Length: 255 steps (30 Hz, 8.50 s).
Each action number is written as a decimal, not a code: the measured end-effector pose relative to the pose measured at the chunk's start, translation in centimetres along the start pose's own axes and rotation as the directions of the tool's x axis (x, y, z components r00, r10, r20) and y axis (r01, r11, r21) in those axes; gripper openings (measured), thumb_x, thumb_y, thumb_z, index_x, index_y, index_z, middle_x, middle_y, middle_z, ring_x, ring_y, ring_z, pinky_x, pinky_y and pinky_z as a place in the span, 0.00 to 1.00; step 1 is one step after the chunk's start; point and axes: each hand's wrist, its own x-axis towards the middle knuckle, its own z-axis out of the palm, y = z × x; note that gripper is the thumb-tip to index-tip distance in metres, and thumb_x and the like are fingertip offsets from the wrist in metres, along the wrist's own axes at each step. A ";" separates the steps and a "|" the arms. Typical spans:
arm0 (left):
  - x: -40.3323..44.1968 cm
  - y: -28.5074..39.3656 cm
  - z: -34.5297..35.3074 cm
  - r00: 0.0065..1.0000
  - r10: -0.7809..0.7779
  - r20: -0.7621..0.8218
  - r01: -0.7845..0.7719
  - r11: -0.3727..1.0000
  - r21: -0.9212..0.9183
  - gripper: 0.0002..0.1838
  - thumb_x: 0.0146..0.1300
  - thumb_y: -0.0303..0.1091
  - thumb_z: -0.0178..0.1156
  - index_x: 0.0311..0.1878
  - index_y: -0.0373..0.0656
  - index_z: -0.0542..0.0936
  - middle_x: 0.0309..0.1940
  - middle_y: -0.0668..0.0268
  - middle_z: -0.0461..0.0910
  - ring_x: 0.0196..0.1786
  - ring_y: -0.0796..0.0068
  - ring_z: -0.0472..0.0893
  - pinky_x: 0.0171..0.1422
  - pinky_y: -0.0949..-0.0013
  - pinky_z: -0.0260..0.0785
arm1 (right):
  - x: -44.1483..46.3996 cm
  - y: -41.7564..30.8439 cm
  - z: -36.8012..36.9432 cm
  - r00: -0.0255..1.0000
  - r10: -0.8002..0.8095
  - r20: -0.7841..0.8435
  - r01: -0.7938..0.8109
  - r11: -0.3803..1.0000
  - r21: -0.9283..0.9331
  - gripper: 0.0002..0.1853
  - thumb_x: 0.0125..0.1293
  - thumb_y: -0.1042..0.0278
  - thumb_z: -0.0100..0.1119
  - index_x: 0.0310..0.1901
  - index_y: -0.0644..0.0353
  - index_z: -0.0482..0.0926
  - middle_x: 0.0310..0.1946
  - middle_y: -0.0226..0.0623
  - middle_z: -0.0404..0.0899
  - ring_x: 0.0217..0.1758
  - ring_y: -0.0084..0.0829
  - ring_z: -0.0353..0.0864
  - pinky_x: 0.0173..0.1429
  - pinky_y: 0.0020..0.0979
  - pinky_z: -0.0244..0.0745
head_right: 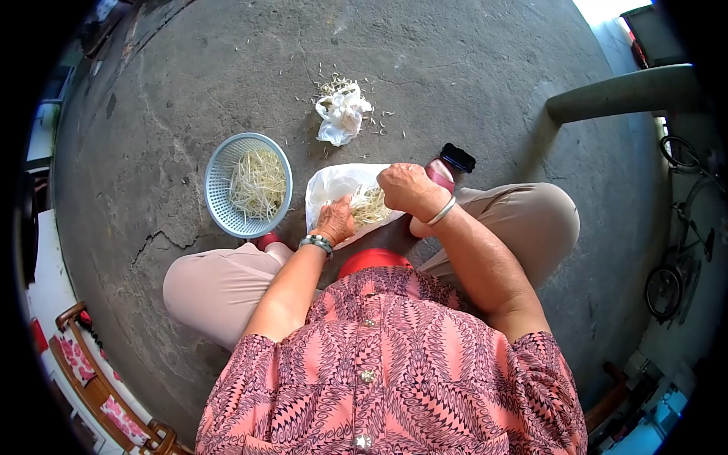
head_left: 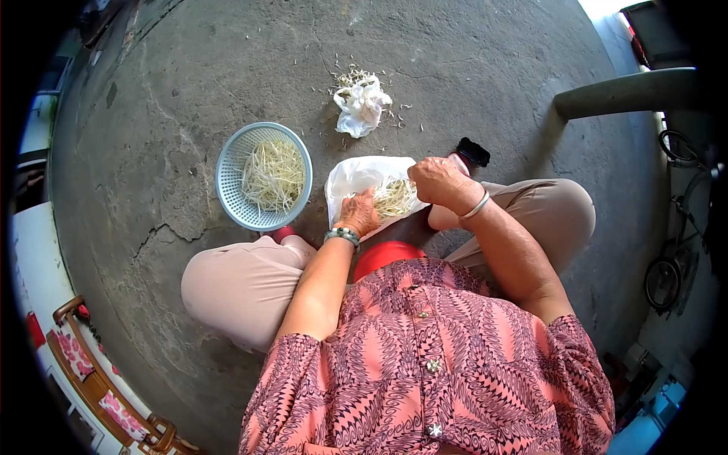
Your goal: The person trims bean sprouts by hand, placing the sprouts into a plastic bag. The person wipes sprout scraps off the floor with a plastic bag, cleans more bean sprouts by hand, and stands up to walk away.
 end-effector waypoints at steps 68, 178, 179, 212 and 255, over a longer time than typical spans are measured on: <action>-3.5 3.0 -10.6 0.994 -0.109 0.013 -0.038 -0.454 -0.890 0.13 0.56 0.27 0.48 0.43 0.35 0.74 0.24 0.67 0.73 0.19 0.80 0.67 0.30 0.70 0.65 | 1.2 -1.6 4.9 0.947 -0.270 -0.176 0.322 0.776 0.542 0.15 0.51 0.68 0.53 0.40 0.60 0.81 0.33 0.43 0.83 0.38 0.41 0.81 0.47 0.34 0.74; -3.6 2.4 -8.2 0.995 -0.045 0.091 0.092 0.009 -0.996 0.10 0.63 0.35 0.57 0.40 0.38 0.75 0.24 0.68 0.75 0.26 0.77 0.78 0.34 0.71 0.75 | 1.2 -1.1 2.8 0.923 -0.319 0.216 0.115 0.763 0.636 0.08 0.50 0.68 0.57 0.28 0.62 0.83 0.19 0.31 0.82 0.24 0.22 0.80 0.28 0.26 0.73; -3.6 2.5 -8.2 0.993 -0.063 0.102 0.103 0.016 -0.995 0.10 0.63 0.35 0.57 0.41 0.38 0.75 0.25 0.67 0.76 0.26 0.77 0.79 0.33 0.72 0.75 | 1.3 -1.5 2.2 0.925 -0.307 0.225 0.074 0.726 0.684 0.08 0.50 0.68 0.57 0.28 0.62 0.82 0.19 0.32 0.81 0.24 0.22 0.80 0.27 0.26 0.72; -3.9 2.5 -9.3 0.990 0.065 0.125 0.134 -0.154 -0.979 0.11 0.65 0.34 0.55 0.45 0.37 0.74 0.27 0.69 0.75 0.25 0.82 0.75 0.37 0.69 0.76 | 0.6 0.9 0.1 0.979 0.136 0.151 -0.203 0.593 0.779 0.13 0.56 0.66 0.53 0.37 0.66 0.80 0.27 0.36 0.82 0.21 0.25 0.80 0.22 0.27 0.73; -3.3 1.7 -7.6 0.992 -0.058 0.110 0.081 -0.361 -0.929 0.09 0.64 0.29 0.52 0.45 0.36 0.76 0.36 0.61 0.79 0.38 0.70 0.80 0.42 0.64 0.76 | -1.6 -7.3 2.9 0.738 -0.557 -0.382 0.585 0.809 -0.050 0.10 0.49 0.68 0.57 0.35 0.58 0.74 0.29 0.36 0.73 0.32 0.35 0.79 0.34 0.36 0.77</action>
